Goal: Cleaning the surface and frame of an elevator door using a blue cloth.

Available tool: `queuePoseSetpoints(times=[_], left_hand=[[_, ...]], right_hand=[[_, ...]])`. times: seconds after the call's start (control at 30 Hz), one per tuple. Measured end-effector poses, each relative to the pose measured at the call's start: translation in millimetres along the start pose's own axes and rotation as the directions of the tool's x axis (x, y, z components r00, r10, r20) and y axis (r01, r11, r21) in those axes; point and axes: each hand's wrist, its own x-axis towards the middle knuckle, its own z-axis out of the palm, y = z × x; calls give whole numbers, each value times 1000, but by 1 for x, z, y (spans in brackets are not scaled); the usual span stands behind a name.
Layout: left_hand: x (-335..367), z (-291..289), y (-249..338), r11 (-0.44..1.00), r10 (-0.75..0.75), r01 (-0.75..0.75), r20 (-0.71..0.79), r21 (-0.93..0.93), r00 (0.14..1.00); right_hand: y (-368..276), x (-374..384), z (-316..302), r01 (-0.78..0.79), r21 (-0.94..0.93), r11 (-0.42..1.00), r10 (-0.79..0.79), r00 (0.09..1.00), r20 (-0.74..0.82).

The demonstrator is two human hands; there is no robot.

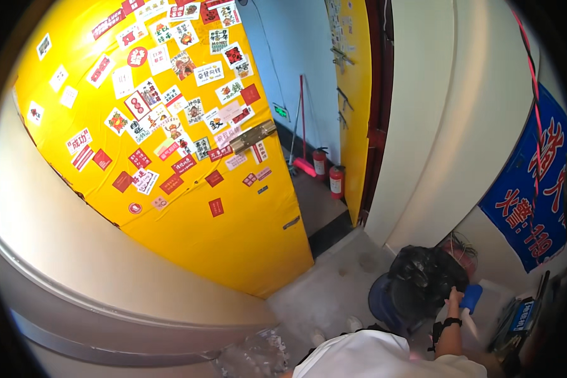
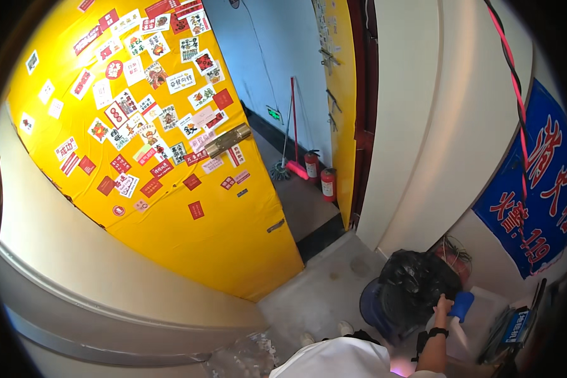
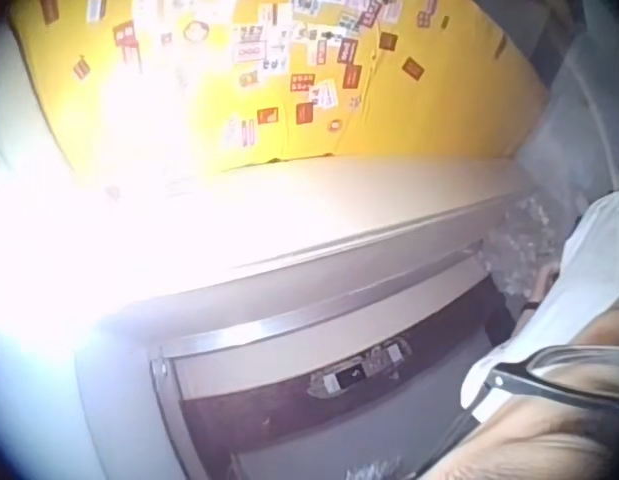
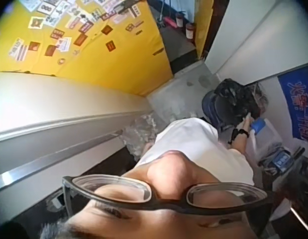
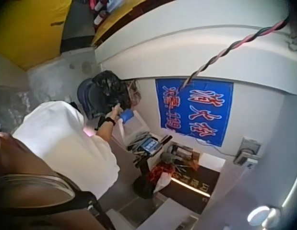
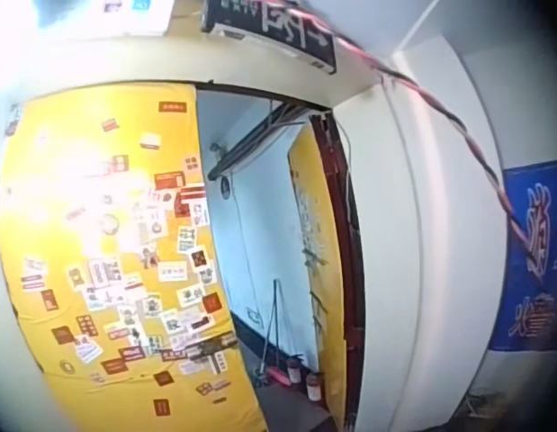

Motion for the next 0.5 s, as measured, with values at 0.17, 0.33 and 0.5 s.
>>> queuePoseSetpoints(times=[0.17, 0.33, 0.5], left_hand=[[4, 13, 2, 999, 15, -17, 56, 34, 998], [-7, 25, -10, 1000, 0, 0, -16, 5, 1000], [-4, 29, -6, 1000, -2, 3, -17, 17, 1000]], right_hand=[[34, 59, -57, 253, -105, 962, -247, 967, 64], [-11, -13, -101, 313, -642, 700, -496, 859, -123], [-5, -28, -115, 211, -768, 605, -472, 871, -132]])
